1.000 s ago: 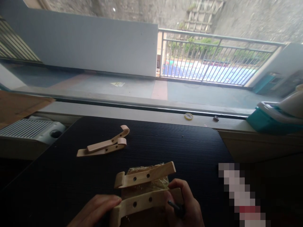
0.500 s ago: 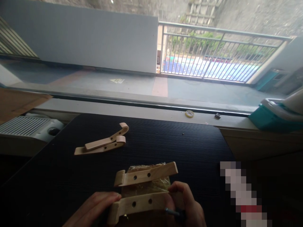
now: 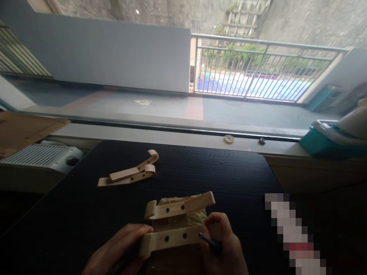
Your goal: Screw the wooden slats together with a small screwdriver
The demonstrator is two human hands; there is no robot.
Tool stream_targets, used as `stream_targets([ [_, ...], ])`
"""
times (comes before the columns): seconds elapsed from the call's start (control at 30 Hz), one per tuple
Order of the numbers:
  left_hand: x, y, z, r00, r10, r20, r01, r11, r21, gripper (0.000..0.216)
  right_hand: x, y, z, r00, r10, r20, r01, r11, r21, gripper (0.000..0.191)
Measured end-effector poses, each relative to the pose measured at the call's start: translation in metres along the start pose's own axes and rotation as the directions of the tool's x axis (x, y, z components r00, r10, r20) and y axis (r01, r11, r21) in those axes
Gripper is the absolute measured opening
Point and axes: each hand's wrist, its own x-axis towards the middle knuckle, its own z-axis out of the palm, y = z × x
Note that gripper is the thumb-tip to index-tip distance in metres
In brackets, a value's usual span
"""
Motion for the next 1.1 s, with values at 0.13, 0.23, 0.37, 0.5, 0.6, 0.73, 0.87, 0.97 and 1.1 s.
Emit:
stream_targets([
  [0.13, -0.002, -0.001, 0.004, 0.997, 0.053, -0.050, -0.051, 0.998, 0.036, 0.039, 0.000, -0.001, 0.001, 1.000, -0.015, -0.001, 0.015, 1.000, 0.013, 0.024],
  [0.23, -0.003, -0.001, 0.006, 0.996, 0.061, -0.064, -0.057, 0.996, 0.063, 0.037, 0.001, -0.002, 0.001, 1.000, -0.024, -0.002, 0.024, 1.000, 0.005, 0.022],
  [0.37, -0.002, 0.001, 0.006, 0.994, 0.067, -0.085, -0.058, 0.993, 0.103, 0.034, 0.004, -0.002, -0.001, 0.999, -0.038, 0.035, 0.039, 0.999, -0.019, 0.019],
  [0.5, 0.000, 0.004, 0.006, 0.993, 0.076, -0.089, -0.065, 0.991, 0.120, 0.034, 0.005, -0.001, -0.001, 0.996, -0.075, 0.041, 0.077, 0.996, -0.035, 0.016],
  [0.6, 0.001, 0.006, 0.006, 0.993, 0.072, -0.094, -0.060, 0.991, 0.122, 0.034, 0.005, -0.002, -0.002, 0.994, -0.098, 0.043, 0.100, 0.994, -0.032, 0.014],
  [0.73, 0.002, 0.006, 0.006, 0.989, 0.086, -0.119, -0.070, 0.988, 0.136, 0.033, 0.007, -0.003, -0.004, 0.991, -0.096, 0.090, 0.099, 0.995, -0.033, 0.013],
  [0.87, 0.001, 0.002, 0.007, 0.989, 0.096, -0.112, -0.077, 0.984, 0.160, 0.032, 0.011, 0.002, -0.005, 0.987, -0.098, 0.126, 0.105, 0.993, -0.047, 0.013],
  [0.97, 0.000, -0.001, 0.007, 0.990, 0.101, -0.101, -0.083, 0.983, 0.165, 0.032, 0.012, 0.006, -0.004, 0.987, -0.110, 0.121, 0.116, 0.992, -0.049, 0.014],
  [1.1, 0.000, -0.003, 0.007, 0.992, 0.100, -0.074, -0.090, 0.987, 0.132, 0.034, 0.008, 0.006, 0.000, 0.993, -0.086, 0.076, 0.087, 0.996, 0.001, 0.014],
])
